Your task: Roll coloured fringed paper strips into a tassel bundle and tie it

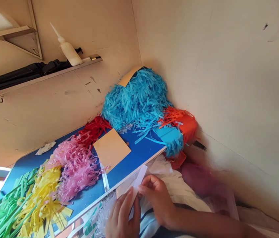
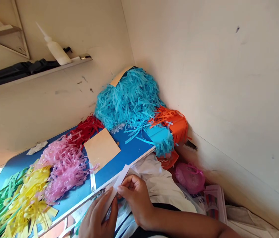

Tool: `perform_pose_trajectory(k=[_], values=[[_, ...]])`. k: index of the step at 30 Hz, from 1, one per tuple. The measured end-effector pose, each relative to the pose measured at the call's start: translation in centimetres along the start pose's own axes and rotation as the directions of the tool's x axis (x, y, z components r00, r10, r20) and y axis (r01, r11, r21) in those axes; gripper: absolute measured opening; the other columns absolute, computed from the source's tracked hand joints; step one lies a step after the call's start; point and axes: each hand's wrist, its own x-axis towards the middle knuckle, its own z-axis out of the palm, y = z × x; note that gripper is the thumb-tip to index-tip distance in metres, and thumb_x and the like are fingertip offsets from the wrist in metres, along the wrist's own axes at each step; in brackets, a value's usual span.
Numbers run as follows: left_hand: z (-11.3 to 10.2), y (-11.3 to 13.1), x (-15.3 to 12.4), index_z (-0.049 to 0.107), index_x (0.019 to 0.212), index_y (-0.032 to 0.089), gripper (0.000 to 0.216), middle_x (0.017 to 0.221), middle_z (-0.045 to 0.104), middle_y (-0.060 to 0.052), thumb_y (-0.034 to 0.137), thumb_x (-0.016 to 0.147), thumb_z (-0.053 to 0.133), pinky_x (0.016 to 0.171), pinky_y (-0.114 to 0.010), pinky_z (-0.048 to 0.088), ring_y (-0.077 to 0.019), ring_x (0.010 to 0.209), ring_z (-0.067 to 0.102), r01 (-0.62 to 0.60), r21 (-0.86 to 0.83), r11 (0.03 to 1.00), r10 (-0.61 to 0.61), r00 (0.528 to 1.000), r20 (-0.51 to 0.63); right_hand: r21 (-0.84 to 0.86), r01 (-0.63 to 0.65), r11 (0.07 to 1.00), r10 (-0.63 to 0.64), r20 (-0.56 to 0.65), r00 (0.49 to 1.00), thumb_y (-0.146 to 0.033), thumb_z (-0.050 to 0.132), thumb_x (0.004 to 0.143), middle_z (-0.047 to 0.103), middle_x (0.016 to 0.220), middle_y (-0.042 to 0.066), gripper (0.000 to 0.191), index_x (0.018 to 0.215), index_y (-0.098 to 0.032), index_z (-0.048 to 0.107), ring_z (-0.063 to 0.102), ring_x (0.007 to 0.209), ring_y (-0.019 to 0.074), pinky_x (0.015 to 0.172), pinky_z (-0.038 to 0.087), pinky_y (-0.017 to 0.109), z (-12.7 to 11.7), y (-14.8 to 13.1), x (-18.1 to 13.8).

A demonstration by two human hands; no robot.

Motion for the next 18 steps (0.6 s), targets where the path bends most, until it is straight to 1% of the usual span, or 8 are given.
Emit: perform_pose_trajectory(k=[3,5,10,15,18], values=[[0.0,0.0,0.1,0.067,0.115,0.019,0.027,0.101,0.076,-0.008,0.012,0.090,0.063,0.079,-0.028,0.056,-0.0188,0.086,0.073,-0.062,0.034,0.998,0.060,0.997,0.046,-0.014,0.009,1.000,-0.009,0.005,1.000,-0.032,0.084,0.065,0.062,0.064,-0.002,0.028,0.069,-0.018,0.059,0.057,0.063,0.0140,0.065,0.047,0.026,0.0,0.0,-0.1],[-0.1,0.0,0.1,0.068,0.114,0.018,0.025,0.102,0.075,-0.009,0.013,0.090,0.062,0.080,-0.028,0.055,-0.0188,0.087,0.072,-0.079,0.044,0.996,0.076,0.995,0.062,-0.017,0.029,0.999,-0.029,0.013,1.000,-0.033,0.084,0.067,0.063,0.066,-0.002,0.030,0.073,-0.018,0.059,0.059,0.064,0.0141,0.066,0.048,0.026,-0.1,0.0,-0.2],[-0.2,0.4,0.2,0.068,0.112,0.020,0.022,0.101,0.073,-0.009,0.016,0.093,0.059,0.078,-0.028,0.055,-0.0194,0.087,0.071,-0.034,0.087,0.996,0.027,0.996,0.080,0.043,0.066,0.997,-0.069,0.059,0.996,-0.035,0.083,0.073,0.067,0.073,-0.001,0.038,0.092,-0.020,0.054,0.062,0.068,0.0151,0.070,0.049,0.028,-0.6,0.3,-0.3],[-0.3,0.2,0.0,0.065,0.118,0.022,0.024,0.103,0.072,-0.008,0.019,0.097,0.053,0.071,-0.025,0.055,-0.0183,0.088,0.071,-0.045,0.167,0.985,0.021,0.990,0.143,0.049,0.096,0.994,-0.099,0.077,0.992,-0.034,0.083,0.073,0.065,0.074,-0.002,0.039,0.093,-0.021,0.052,0.061,0.071,0.0148,0.070,0.048,0.027,-1.1,0.9,-0.3],[-0.3,-0.2,0.0,0.064,0.120,0.022,0.025,0.103,0.071,-0.007,0.020,0.098,0.052,0.069,-0.023,0.056,-0.0173,0.088,0.072,-0.058,0.157,0.986,0.032,0.985,0.168,0.001,0.090,0.996,-0.090,0.068,0.994,-0.031,0.082,0.072,0.064,0.075,-0.003,0.038,0.094,-0.022,0.052,0.060,0.071,0.0142,0.068,0.048,0.026,-1.4,1.1,-0.2]])
